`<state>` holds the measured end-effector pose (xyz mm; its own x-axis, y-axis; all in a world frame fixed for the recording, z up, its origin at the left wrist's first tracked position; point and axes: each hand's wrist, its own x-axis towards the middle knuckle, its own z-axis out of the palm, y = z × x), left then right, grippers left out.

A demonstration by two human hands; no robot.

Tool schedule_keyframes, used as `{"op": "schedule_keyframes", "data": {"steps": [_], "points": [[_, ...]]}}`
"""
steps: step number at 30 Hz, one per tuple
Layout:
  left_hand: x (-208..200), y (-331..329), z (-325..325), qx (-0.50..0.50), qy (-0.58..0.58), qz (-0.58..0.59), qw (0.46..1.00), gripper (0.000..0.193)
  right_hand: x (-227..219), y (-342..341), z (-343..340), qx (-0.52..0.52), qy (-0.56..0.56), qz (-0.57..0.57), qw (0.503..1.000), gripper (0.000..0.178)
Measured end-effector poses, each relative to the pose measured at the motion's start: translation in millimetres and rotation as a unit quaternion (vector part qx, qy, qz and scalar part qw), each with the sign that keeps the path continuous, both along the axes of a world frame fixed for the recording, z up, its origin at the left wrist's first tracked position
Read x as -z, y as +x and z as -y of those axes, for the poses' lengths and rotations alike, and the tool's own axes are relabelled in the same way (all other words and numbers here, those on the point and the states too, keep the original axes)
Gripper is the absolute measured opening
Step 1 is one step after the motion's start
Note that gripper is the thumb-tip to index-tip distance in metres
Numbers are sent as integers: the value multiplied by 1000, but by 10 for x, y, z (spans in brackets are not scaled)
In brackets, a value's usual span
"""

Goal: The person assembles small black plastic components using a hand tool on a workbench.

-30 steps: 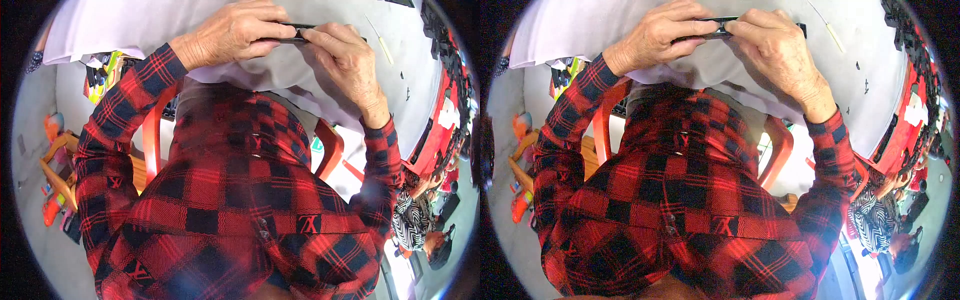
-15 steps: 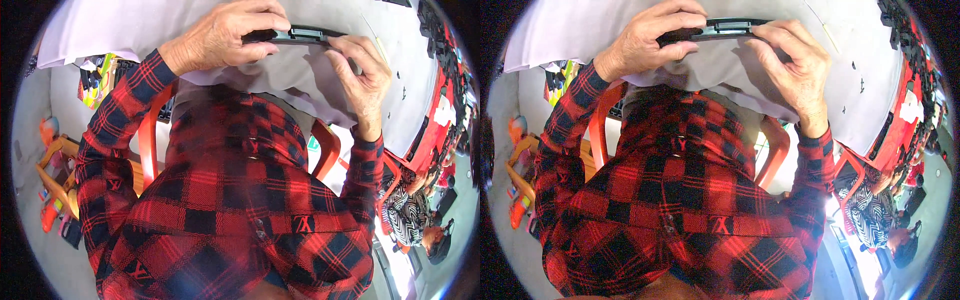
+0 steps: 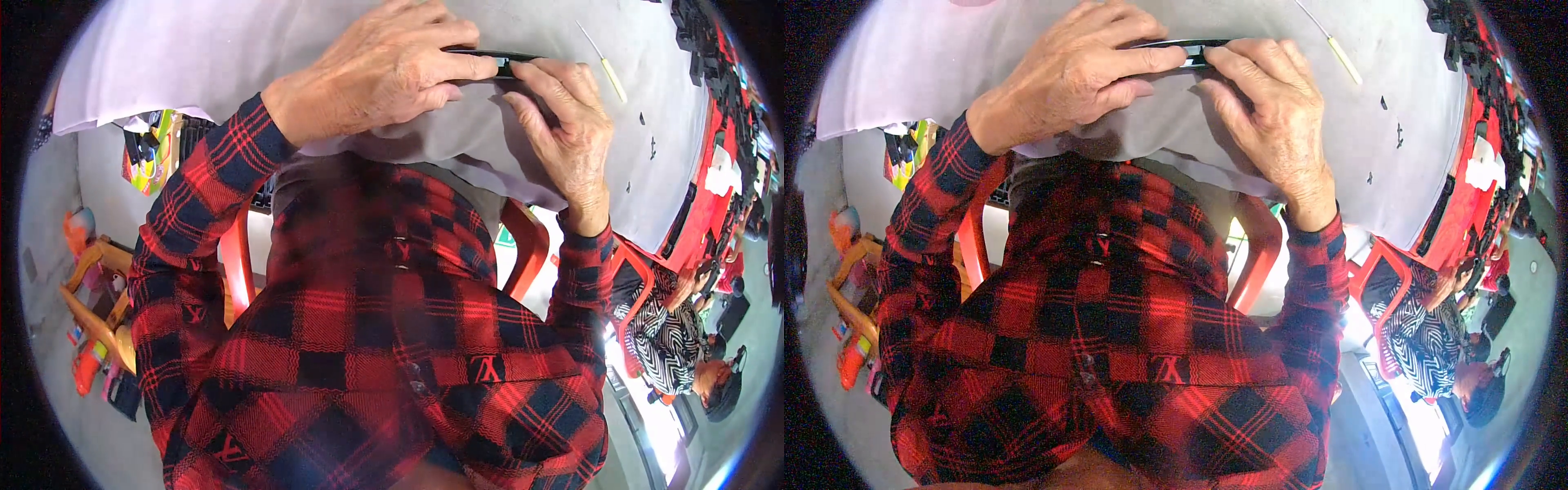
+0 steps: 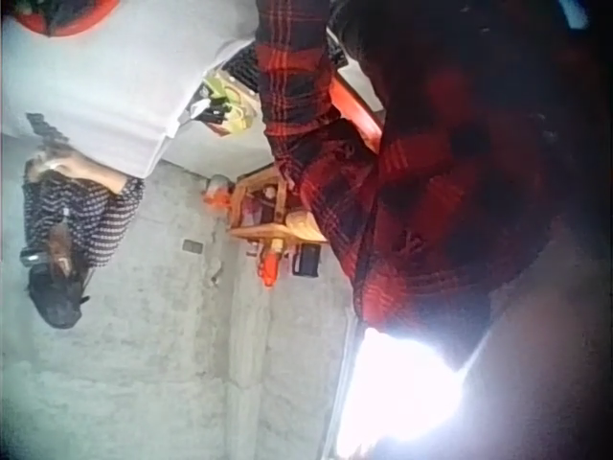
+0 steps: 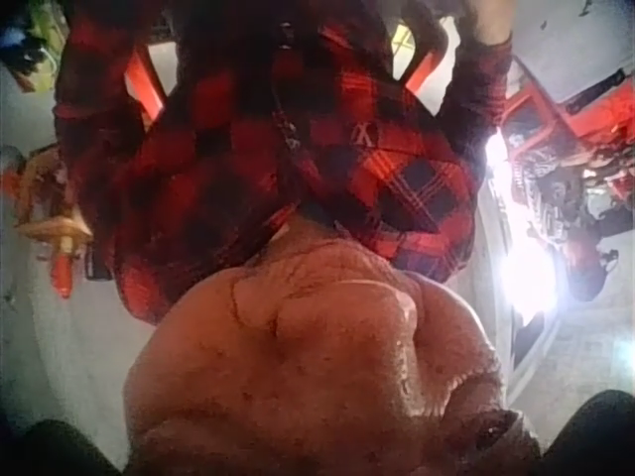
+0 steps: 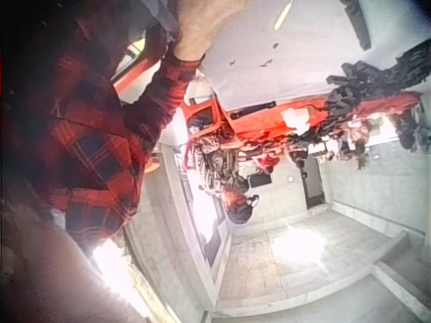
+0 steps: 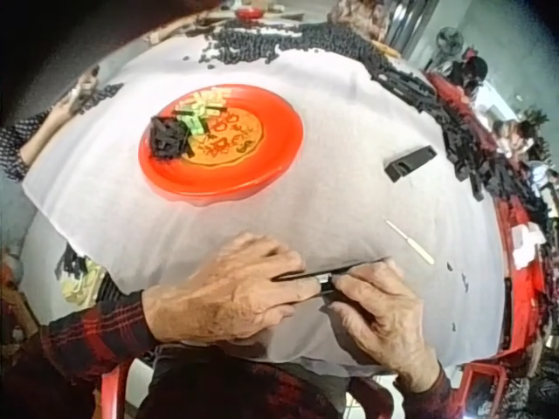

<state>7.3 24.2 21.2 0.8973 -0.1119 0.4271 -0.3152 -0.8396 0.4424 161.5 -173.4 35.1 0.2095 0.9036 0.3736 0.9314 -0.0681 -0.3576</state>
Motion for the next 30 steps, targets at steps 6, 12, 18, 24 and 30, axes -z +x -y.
{"op": "schedule_keyframes", "data": {"steps": [6, 12, 18, 24, 30], "points": [[4, 41, 20, 0, 2, 0, 1000, 31, -30, 33, -20, -29, -20, 30, 999, 30], [4, 33, 28, 0, -12, -5, 1000, 25, -91, 54, -53, -50, -37, 3, 998, 28], [-15, 53, 12, 11, -4, -10, 1000, 23, -76, 52, -50, -46, -47, -13, 998, 31], [345, 177, -45, 6, 126, 222, 967, 28, -106, 119, -60, -72, -60, -35, 995, 35], [82, 85, 51, 8, -3, 30, 1000, 25, -155, 132, 34, 41, -26, -180, 982, 24]]}}
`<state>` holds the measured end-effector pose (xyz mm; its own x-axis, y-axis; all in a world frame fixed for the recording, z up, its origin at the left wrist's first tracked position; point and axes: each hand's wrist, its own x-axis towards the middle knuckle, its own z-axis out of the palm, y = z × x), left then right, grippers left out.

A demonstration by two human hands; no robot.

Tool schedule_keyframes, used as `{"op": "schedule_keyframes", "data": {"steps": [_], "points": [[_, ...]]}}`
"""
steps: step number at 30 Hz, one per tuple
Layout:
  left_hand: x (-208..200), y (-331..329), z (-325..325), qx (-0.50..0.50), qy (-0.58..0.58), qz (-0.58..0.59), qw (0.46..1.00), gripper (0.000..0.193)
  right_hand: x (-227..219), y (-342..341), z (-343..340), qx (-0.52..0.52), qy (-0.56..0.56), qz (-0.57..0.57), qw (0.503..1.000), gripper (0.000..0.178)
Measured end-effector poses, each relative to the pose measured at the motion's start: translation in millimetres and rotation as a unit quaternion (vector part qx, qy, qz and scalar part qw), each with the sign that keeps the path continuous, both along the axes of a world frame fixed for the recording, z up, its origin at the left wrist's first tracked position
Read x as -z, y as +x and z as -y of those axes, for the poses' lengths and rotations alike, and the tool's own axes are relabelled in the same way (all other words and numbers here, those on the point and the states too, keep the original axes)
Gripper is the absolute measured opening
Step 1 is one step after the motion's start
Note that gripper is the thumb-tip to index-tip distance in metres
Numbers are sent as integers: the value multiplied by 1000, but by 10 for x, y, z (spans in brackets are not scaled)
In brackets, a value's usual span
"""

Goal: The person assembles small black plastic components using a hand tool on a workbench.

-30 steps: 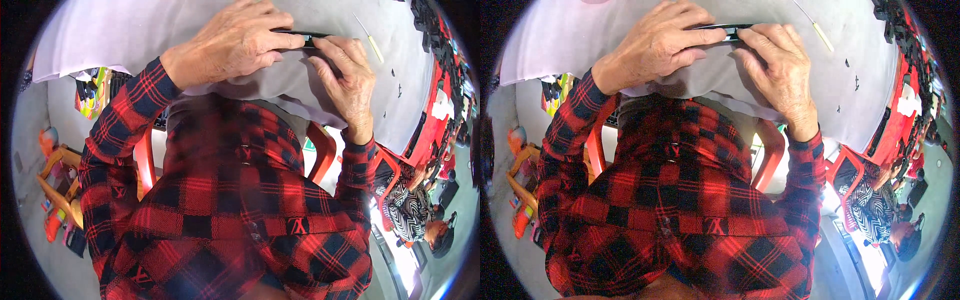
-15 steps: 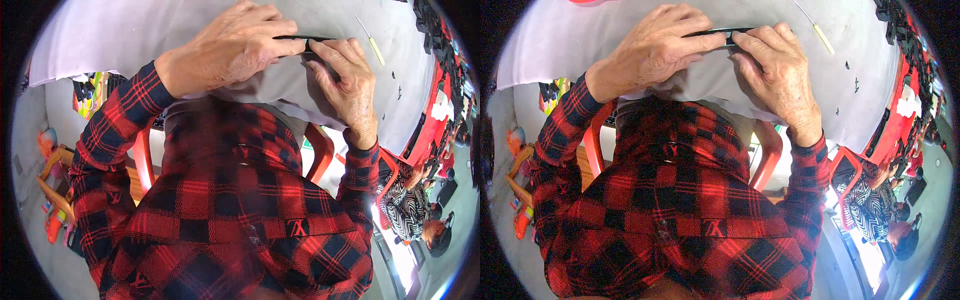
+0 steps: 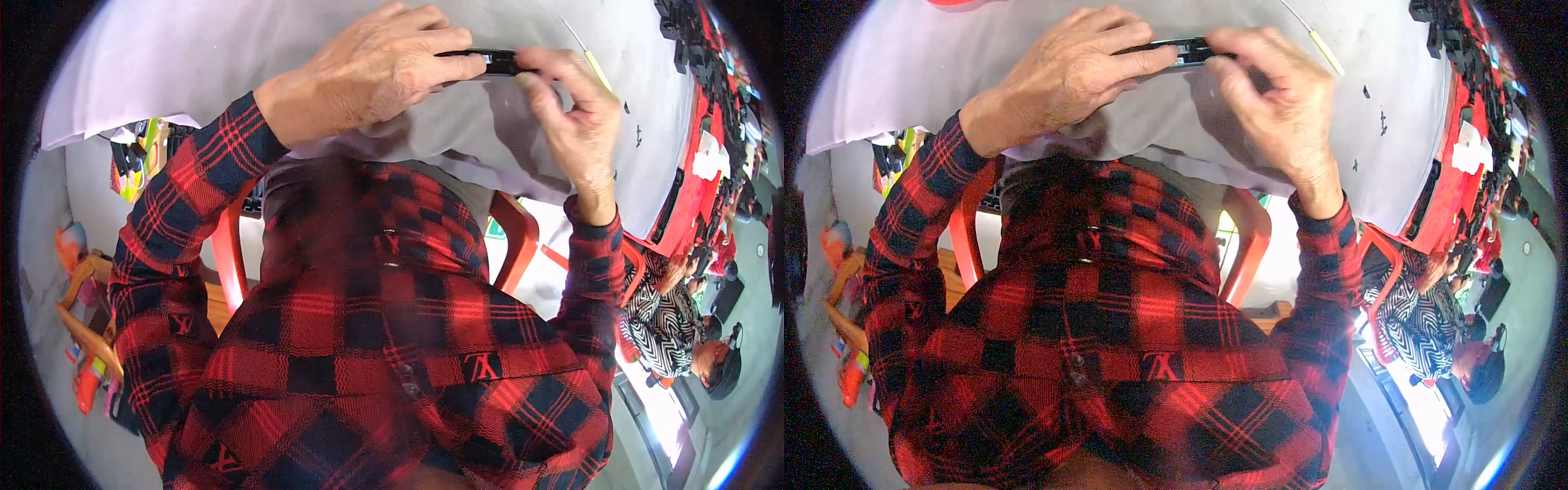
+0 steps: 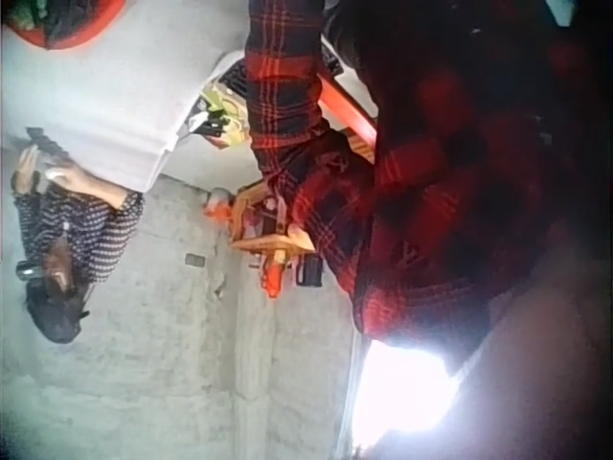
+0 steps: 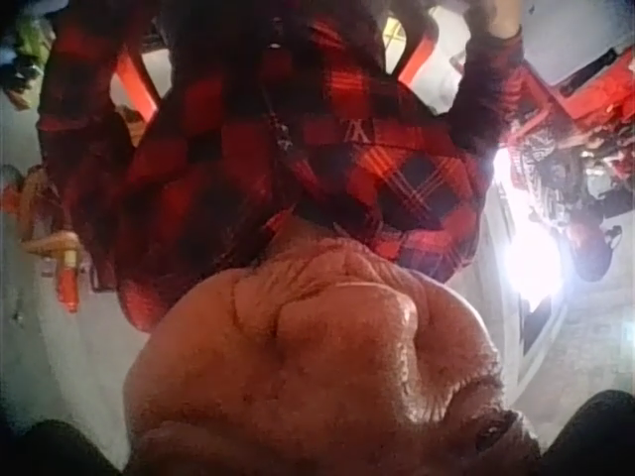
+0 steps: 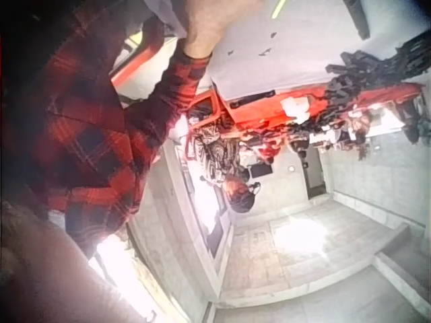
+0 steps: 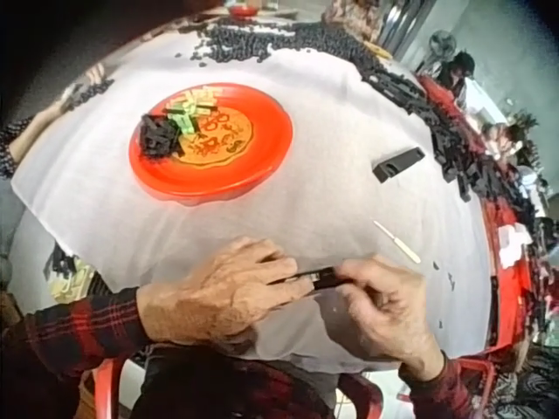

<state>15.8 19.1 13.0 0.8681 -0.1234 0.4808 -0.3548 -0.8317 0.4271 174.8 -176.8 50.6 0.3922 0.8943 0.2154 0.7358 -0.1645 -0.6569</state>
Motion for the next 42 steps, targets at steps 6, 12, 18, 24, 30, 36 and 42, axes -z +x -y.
{"op": "schedule_keyframes", "data": {"steps": [6, 12, 18, 24, 30, 36, 42], "points": [[-85, -33, -16, 2, 10, -24, 1000, 24, 9, 495, 124, 112, 16, 167, 979, 12], [166, 71, -60, -28, 164, 197, 966, 25, 173, 858, 82, 11, -90, 390, 916, 23], [303, 100, -39, -49, 144, 260, 954, 26, 185, 1081, -2, 50, -139, 289, 946, 23], [288, 59, 31, -66, 112, 236, 963, 26, 248, 1180, -42, 52, -149, 271, 949, 16], [341, 77, 31, -75, 117, 260, 955, 26, 115, 1098, 124, 123, -59, -67, 988, 12], [-12, -119, 105, -63, -1, -37, 997, 24, -104, 545, -55, -25, 182, -466, 866, 14], [231, -17, 57, -84, 129, 191, 969, 25, -110, 158, -283, -63, 278, -545, 789, 33]]}}
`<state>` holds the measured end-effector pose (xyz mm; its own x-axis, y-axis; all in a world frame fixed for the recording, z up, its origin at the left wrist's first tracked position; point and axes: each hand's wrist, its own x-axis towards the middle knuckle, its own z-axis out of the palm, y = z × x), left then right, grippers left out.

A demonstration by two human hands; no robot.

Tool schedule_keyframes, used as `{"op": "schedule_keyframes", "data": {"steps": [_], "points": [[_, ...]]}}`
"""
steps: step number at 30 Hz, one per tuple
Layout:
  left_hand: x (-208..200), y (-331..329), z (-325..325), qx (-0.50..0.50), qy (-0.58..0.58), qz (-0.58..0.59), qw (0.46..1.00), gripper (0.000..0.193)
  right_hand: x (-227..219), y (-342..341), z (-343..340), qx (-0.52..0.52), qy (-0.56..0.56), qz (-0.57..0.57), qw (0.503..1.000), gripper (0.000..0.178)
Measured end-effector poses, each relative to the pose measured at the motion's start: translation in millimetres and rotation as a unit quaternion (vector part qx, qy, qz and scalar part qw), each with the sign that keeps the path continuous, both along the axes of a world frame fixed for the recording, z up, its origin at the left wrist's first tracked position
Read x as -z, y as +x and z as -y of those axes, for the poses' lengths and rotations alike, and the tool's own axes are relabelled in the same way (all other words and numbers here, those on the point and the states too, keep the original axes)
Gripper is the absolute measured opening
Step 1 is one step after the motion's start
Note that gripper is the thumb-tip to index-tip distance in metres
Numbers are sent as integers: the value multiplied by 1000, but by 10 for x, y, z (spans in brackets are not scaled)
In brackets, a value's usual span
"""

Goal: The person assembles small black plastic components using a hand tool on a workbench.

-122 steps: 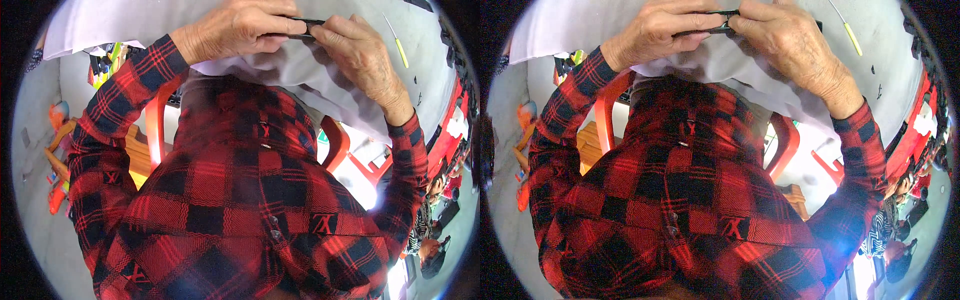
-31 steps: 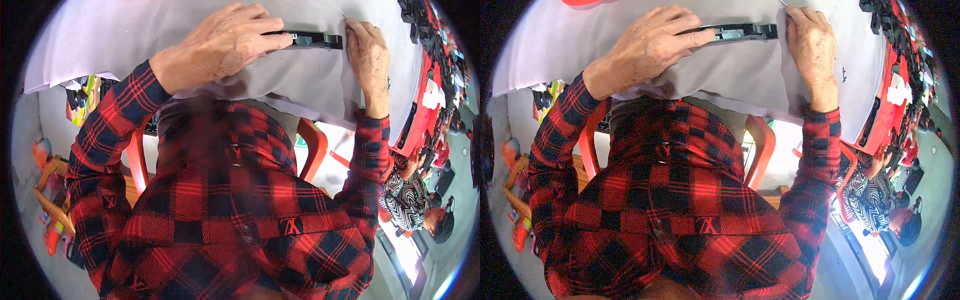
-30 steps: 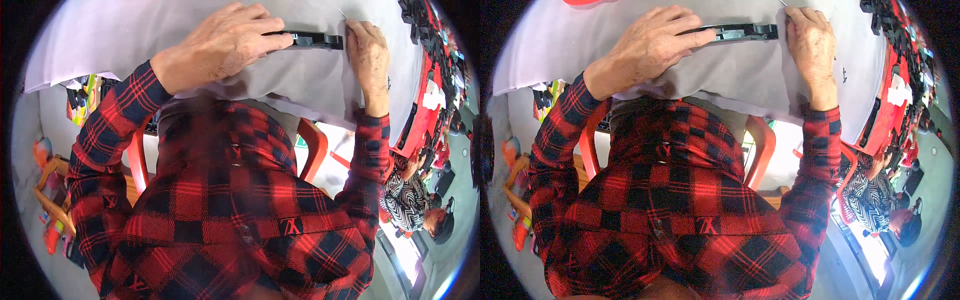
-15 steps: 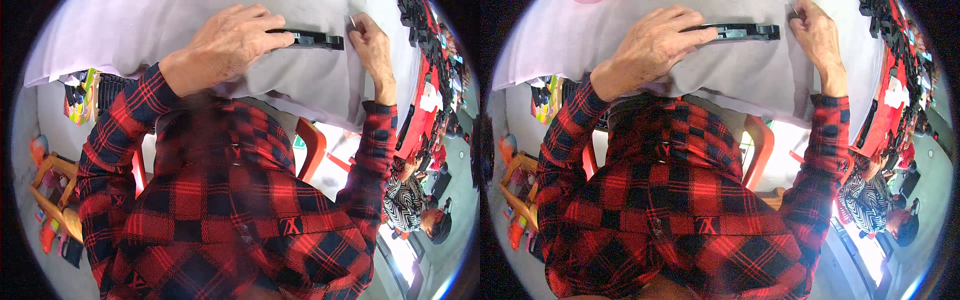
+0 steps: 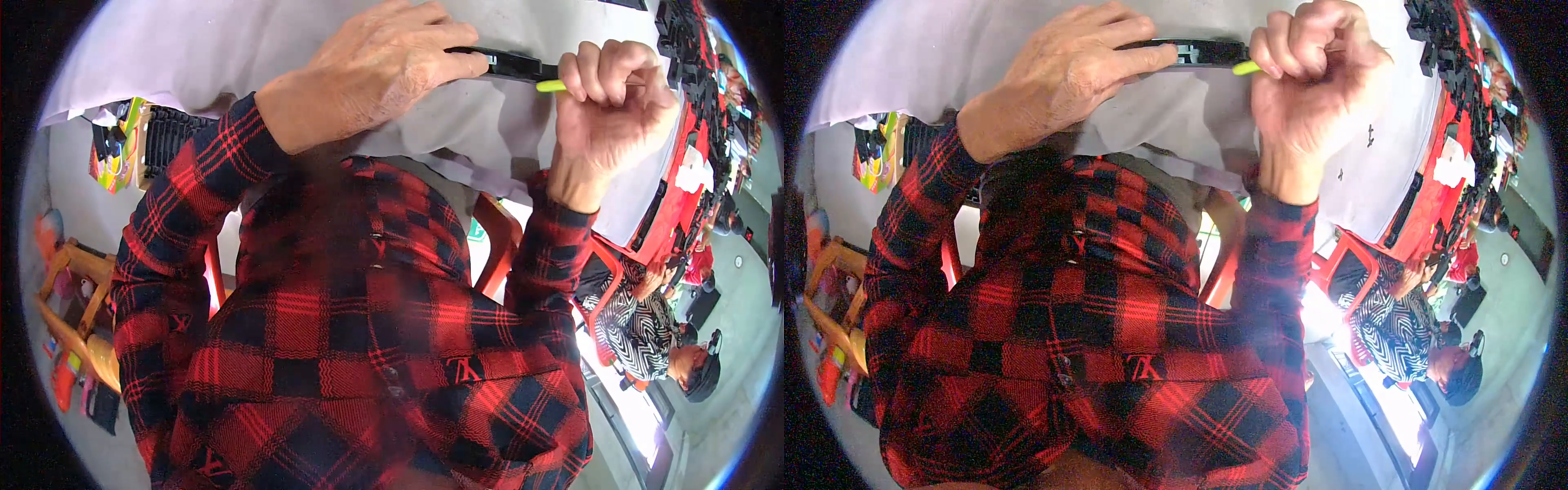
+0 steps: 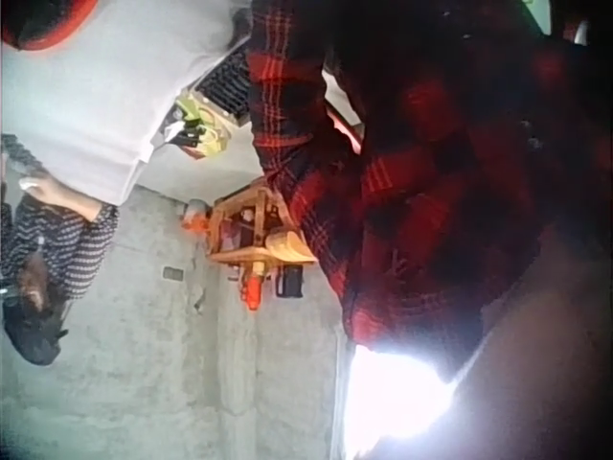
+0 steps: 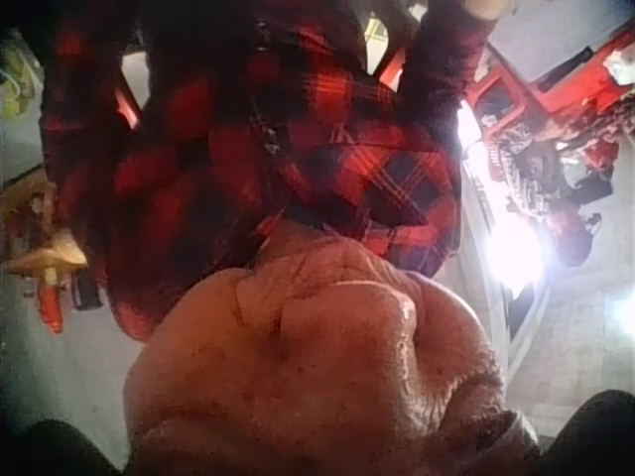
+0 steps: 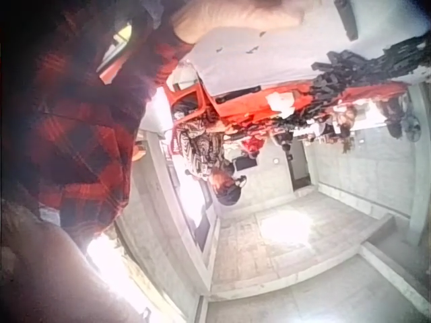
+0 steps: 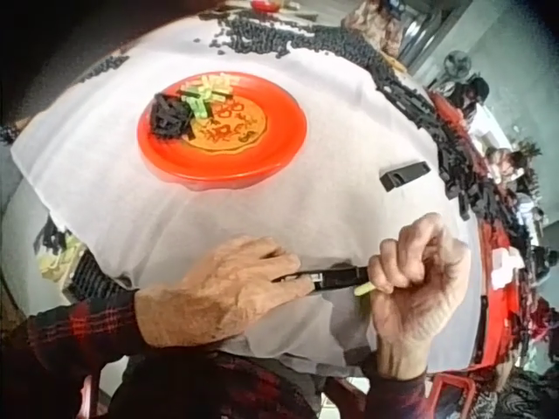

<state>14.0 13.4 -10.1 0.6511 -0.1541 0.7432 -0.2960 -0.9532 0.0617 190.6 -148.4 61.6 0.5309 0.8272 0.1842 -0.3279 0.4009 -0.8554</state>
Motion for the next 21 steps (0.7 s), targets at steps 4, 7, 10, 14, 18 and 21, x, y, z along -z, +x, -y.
{"op": "schedule_keyframes", "data": {"steps": [4, 7, 10, 14, 18, 21], "points": [[35, 90, 18, 2, 19, 53, 998, 24, 37, -87, -197, 0, -13, -10, 1000, 57], [-168, -50, 60, 29, -163, -169, 972, 21, 231, -172, -340, 46, -25, 11, 999, 58], [-117, -16, 78, -57, 27, -27, 998, 19, 212, -152, -268, 67, -43, 20, 997, 58], [-108, -20, 53, -6, -85, -84, 993, 18, 249, -147, -285, 64, -38, 8, 997, 59], [-275, -27, 74, 42, -179, -164, 969, 17, 206, -151, -268, 68, -43, -4, 997, 59], [-219, -72, 78, 26, -172, -154, 973, 16, 342, -187, -344, 33, -45, -30, 998, 60]]}}
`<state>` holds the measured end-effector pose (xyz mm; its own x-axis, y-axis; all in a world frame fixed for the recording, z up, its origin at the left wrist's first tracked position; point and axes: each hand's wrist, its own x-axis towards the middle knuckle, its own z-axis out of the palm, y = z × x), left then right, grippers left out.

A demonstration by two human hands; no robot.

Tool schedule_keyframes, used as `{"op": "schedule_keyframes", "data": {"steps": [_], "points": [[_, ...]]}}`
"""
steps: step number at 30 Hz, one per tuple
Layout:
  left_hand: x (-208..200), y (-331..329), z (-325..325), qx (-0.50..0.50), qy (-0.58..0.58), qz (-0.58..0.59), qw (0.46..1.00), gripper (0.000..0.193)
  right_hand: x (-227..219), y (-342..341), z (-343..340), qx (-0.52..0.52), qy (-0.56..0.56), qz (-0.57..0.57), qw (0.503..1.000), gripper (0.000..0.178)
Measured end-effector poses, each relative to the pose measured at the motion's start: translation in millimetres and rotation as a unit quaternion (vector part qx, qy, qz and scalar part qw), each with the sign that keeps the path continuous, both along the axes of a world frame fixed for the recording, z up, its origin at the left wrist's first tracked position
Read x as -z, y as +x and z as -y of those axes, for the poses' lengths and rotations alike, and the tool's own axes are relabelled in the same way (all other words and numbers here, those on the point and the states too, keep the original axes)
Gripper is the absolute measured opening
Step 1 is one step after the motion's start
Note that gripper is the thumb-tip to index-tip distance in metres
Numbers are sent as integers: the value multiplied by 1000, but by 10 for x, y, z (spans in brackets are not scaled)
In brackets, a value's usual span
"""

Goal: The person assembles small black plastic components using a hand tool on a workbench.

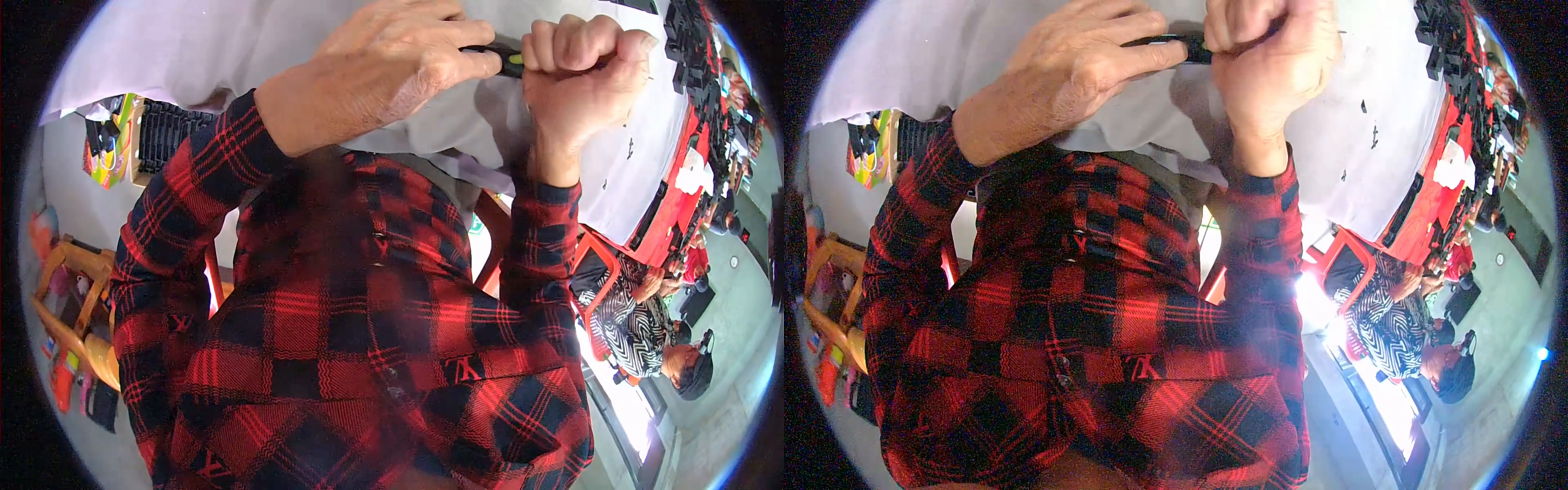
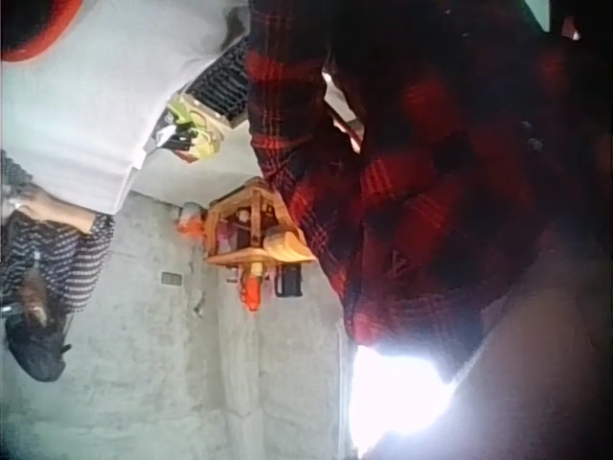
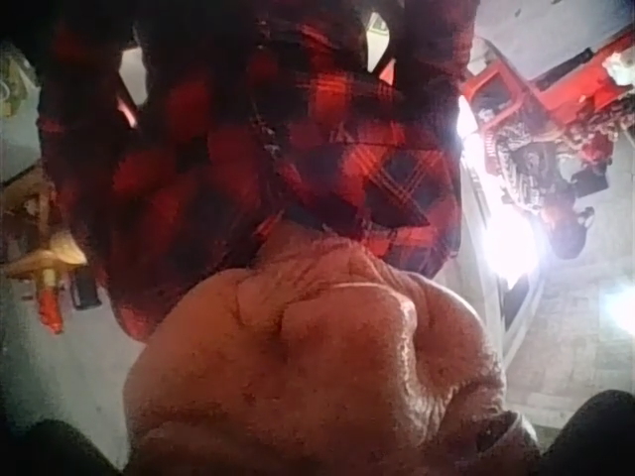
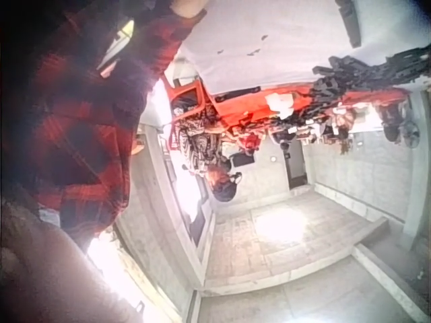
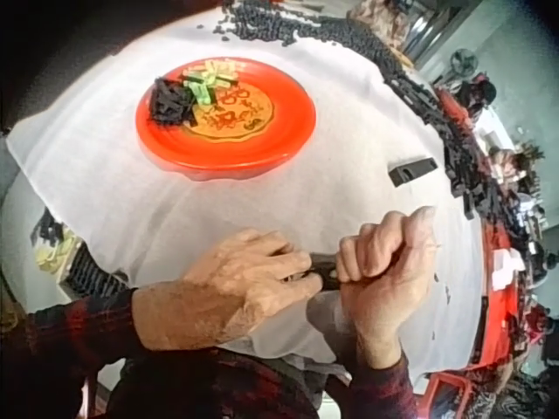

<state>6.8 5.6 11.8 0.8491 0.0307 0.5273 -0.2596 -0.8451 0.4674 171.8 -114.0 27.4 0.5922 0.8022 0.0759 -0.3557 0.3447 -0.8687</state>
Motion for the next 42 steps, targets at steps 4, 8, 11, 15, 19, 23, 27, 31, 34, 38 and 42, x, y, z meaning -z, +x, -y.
{"op": "schedule_keyframes", "data": {"steps": [4, 8, 11, 15, 19, 23, 27, 31, 34, 38, 42], "points": [[158, 37, -55, -47, 174, 164, 970, 16, -65, -15, 5, 39, -47, 36, 997, 63], [106, 111, -49, 2, 75, 73, 995, 21, -180, -70, 15, 37, -17, 63, 997, 61], [49, 29, -41, -2, 85, 70, 994, 23, -107, -223, -88, 66, 5, 14, 998, 57], [-17, 2, -15, 2, 17, -34, 999, 25, -183, -199, -136, -4, 133, -149, 980, 58], [32, 23, -34, 10, 32, -46, 998, 25, -99, -222, -126, -23, 157, -156, 975, 59], [202, 93, -69, -7, 139, 153, 978, 24, -27, -222, -162, -15, 160, -127, 979, 60], [-48, 28, -26, 17, 23, -42, 999, 24, -67, -275, -184, -68, 365, -313, 874, 59], [6, 18, -91, 20, 17, -31, 999, 24, -55, -166, -94, -11, -2, 134, 991, 59], [210, 81, -97, 3, 104, 152, 983, 25, -209, -266, -89, 29, 0, 84, 996, 58], [32, 62, -63, 22, 52, 77, 995, 26, 64, -236, -206, -63, 290, -236, 925, 57], [182, 86, -93, 9, 109, 157, 981, 28, -117, -133, -86, -13, -10, 162, 987, 56]]}}
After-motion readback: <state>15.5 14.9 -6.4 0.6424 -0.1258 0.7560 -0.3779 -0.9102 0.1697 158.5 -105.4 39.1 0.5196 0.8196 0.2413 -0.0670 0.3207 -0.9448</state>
